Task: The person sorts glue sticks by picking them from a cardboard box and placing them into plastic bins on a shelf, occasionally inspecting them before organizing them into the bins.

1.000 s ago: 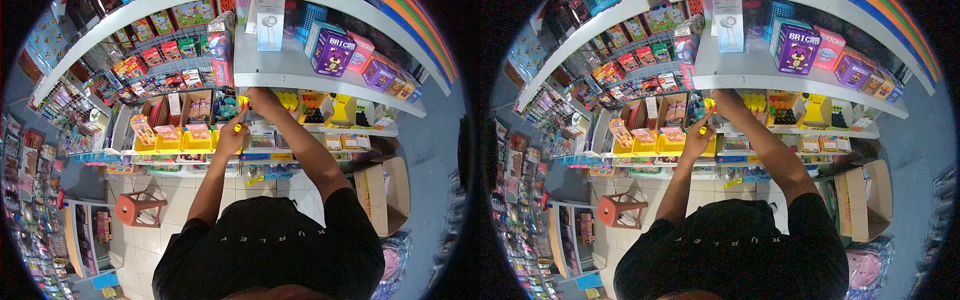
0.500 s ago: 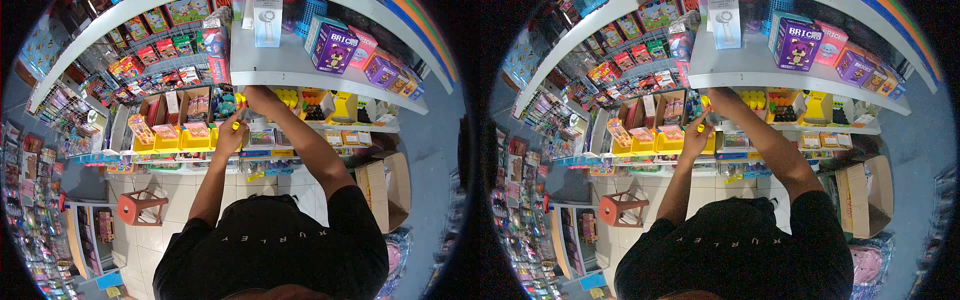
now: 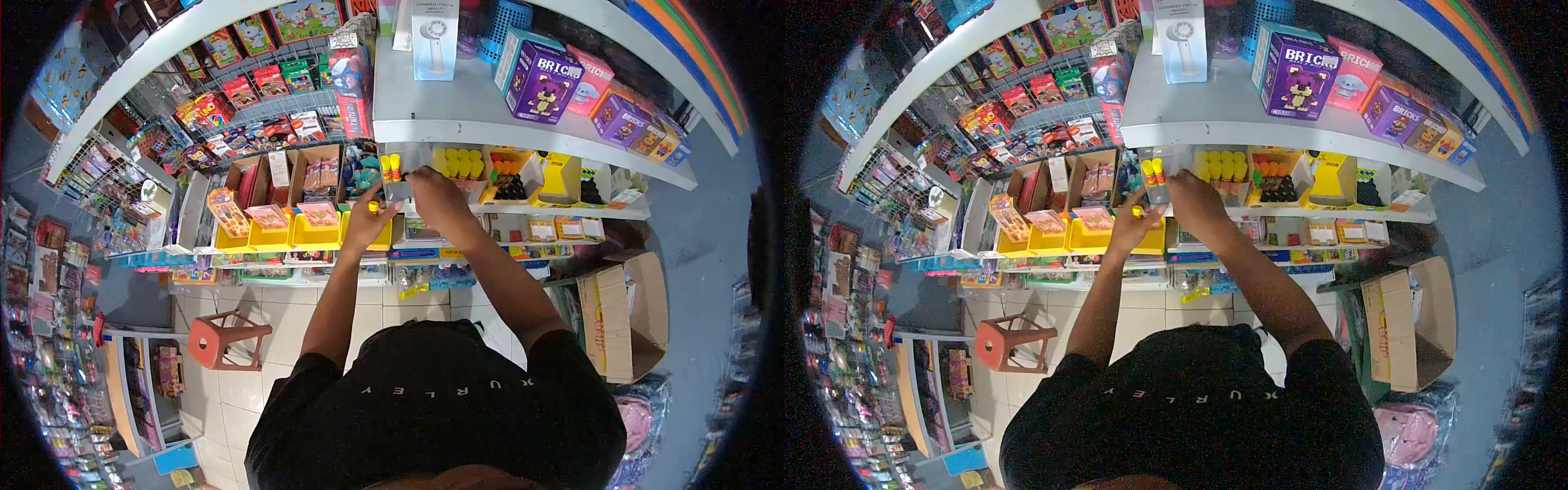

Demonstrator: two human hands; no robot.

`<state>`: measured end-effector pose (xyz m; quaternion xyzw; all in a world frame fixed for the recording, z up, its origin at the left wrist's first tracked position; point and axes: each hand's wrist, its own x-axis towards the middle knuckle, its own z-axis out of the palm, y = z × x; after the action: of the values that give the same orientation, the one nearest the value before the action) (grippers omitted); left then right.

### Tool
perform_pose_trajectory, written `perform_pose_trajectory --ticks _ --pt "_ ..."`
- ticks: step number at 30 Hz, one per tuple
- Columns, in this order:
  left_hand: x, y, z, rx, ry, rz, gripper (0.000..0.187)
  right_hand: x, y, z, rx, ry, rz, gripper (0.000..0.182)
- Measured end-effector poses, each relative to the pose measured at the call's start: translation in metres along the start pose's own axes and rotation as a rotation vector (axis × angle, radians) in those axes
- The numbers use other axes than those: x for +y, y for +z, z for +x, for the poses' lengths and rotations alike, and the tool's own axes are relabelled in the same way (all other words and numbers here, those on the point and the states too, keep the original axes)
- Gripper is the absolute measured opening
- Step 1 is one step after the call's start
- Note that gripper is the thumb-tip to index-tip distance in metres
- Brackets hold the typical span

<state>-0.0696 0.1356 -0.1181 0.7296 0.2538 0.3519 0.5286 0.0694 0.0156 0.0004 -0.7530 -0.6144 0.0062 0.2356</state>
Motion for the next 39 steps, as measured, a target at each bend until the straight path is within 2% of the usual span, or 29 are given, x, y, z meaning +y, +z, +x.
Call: perform_pose_trajectory --ticks 4,10,13,16,19,20,22,23,26,27,29,31,34,37,39 --pt "-0.022 0.001 0.006 -0.041 -0.081 -0.016 0.061 0.002 0.001 0.001 -0.037 -0.005 -0.027 0.029" --pt "-0.016 0.001 0.0 -0.035 0.003 0.001 0.057 0.002 -0.004 -0.005 0.003 -0.024 0.075 0.031" --pt "-0.015 0.001 -0.001 -0.042 -0.013 -0.042 0.058 0.002 -0.006 -0.006 0.0 -0.031 0.068 0.029" --pt "-0.002 0.002 -0.011 0.016 0.066 -0.034 0.056 0.004 -0.005 -0.007 0.062 -0.071 0.159 0.024" --pt "0.019 -0.005 -0.027 0.009 -0.304 -0.915 0.059 -0.013 -0.031 -0.022 0.162 -0.121 0.228 0.017" --pt "0.027 -0.004 -0.03 -0.01 -0.361 -1.098 0.072 -0.013 -0.032 -0.027 0.146 -0.109 0.322 0.016" --pt "0.043 0.002 -0.039 -0.052 -0.312 -1.297 0.074 -0.009 -0.033 -0.041 0.113 -0.081 0.51 0.016" --pt "0.052 0.003 -0.044 -0.117 -0.285 -1.416 0.066 -0.011 -0.034 -0.048 0.13 -0.109 0.5 0.016" --pt "0.061 0.015 -0.048 -0.072 -0.261 -1.471 0.053 -0.009 -0.026 -0.073 -0.044 0.016 0.719 0.016" --pt "0.069 0.017 -0.05 -0.101 -0.247 -1.541 0.034 -0.011 -0.024 -0.08 -0.077 0.038 0.773 0.018" --pt "0.078 0.026 -0.051 -0.124 -0.213 -1.589 0.025 -0.008 -0.01 -0.092 -0.09 0.101 0.822 0.024" --pt "0.09 0.034 -0.051 -0.107 -0.221 -1.59 0.022 -0.011 -0.006 -0.101 -0.09 0.164 0.93 0.03" --pt "0.096 0.051 -0.051 -0.05 -0.214 -1.53 0.021 -0.012 -0.008 -0.105 -0.047 0.199 0.92 0.03" --pt "0.09 0.061 -0.05 -0.045 -0.161 -1.453 0.022 0.003 -0.005 -0.107 -0.083 0.239 1.006 0.022" --pt "0.091 0.064 -0.047 -0.041 -0.105 -1.438 0.025 0.009 -0.007 -0.106 0.023 0.242 1.042 0.02"
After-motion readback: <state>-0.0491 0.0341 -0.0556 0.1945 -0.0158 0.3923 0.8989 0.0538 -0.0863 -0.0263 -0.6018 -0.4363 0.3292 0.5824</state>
